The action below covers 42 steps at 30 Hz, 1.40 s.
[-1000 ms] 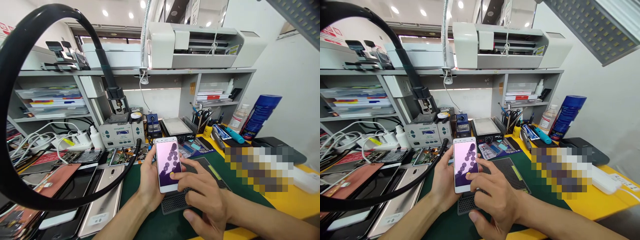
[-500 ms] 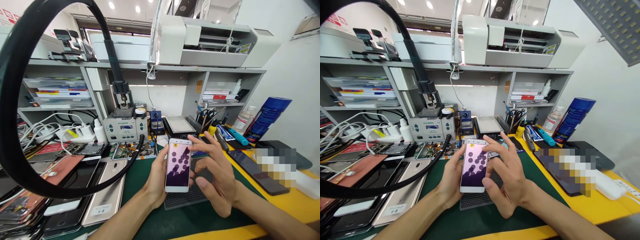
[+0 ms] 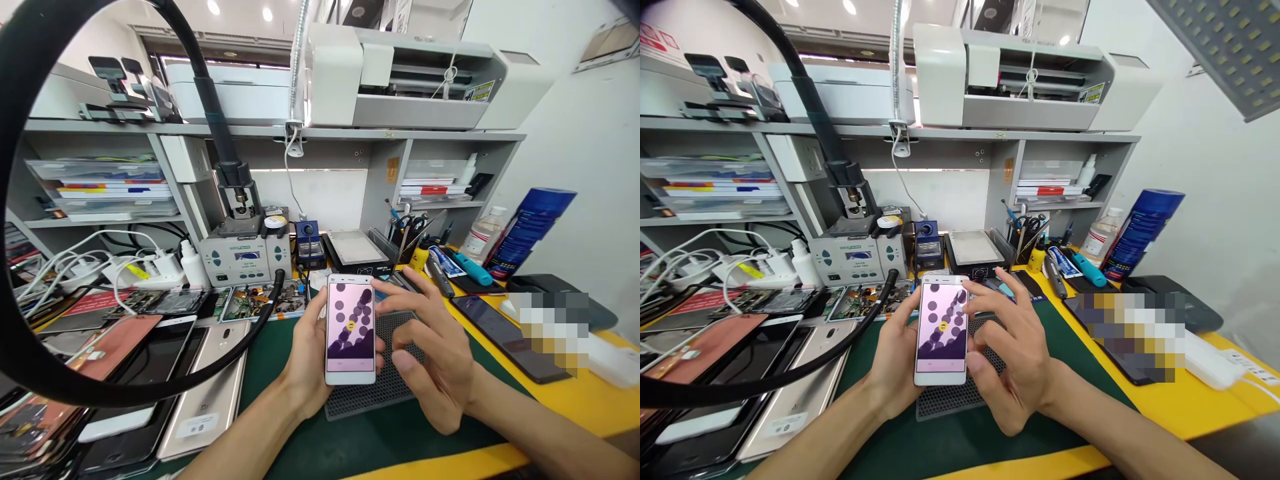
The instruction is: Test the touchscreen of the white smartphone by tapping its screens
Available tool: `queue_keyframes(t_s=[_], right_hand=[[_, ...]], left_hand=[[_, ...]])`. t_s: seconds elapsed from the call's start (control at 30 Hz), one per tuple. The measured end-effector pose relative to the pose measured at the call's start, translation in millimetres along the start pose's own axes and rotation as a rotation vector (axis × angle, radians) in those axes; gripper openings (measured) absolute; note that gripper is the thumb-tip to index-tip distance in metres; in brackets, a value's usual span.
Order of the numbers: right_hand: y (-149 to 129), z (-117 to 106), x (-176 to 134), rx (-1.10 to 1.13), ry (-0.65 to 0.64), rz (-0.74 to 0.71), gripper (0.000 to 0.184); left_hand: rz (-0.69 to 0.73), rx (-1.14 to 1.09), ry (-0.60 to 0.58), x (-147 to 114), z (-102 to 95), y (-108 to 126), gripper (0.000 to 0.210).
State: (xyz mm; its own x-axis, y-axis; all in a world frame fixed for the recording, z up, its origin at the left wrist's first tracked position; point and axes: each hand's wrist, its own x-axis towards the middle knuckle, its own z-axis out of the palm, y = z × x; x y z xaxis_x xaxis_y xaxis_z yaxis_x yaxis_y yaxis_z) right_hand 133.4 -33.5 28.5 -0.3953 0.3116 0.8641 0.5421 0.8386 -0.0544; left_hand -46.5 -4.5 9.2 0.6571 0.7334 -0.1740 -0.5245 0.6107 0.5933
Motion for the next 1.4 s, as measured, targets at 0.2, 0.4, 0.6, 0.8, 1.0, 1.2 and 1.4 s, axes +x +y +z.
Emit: queue_keyframes(t_s=[0.2, 0.4, 0.6, 0.8, 1.0, 1.2, 1.4], right_hand=[[-1, 0, 0, 0.008, 0.004, -0.008, 0.007], [-2, 4, -4, 0.033, -0.042, -0.014, 0.007], [-3, 6, -5, 0.009, -0.089, -0.016, 0.006], [-23, 29, -21, 0.229, -0.23, -0.18, 0.026], [-21, 40, -34, 0.31, -0.127, -0.284, 0.032], [-18, 37, -31, 0.295, -0.089, -0.301, 0.031], [-19, 35, -28, 0.216, -0.086, -0.243, 0.03]], left_hand=[[-0.003, 0.006, -0.002, 0, 1.3, 2, 0.07], [0.005, -0.014, 0.018, 0, 2.4, 3, 0.066], [0.023, -0.026, 0.085, -1, 5.8, -1, 0.061], [-0.018, 0.001, 0.1, 2, 6.5, -2, 0.068], [-0.039, 0.037, 0.077, -1, 5.2, 6, 0.078], [-0.025, 0.008, 0.115, -1, 7.8, 4, 0.075], [-0.015, -0.025, 0.131, 1, 7.3, 0, 0.069]])
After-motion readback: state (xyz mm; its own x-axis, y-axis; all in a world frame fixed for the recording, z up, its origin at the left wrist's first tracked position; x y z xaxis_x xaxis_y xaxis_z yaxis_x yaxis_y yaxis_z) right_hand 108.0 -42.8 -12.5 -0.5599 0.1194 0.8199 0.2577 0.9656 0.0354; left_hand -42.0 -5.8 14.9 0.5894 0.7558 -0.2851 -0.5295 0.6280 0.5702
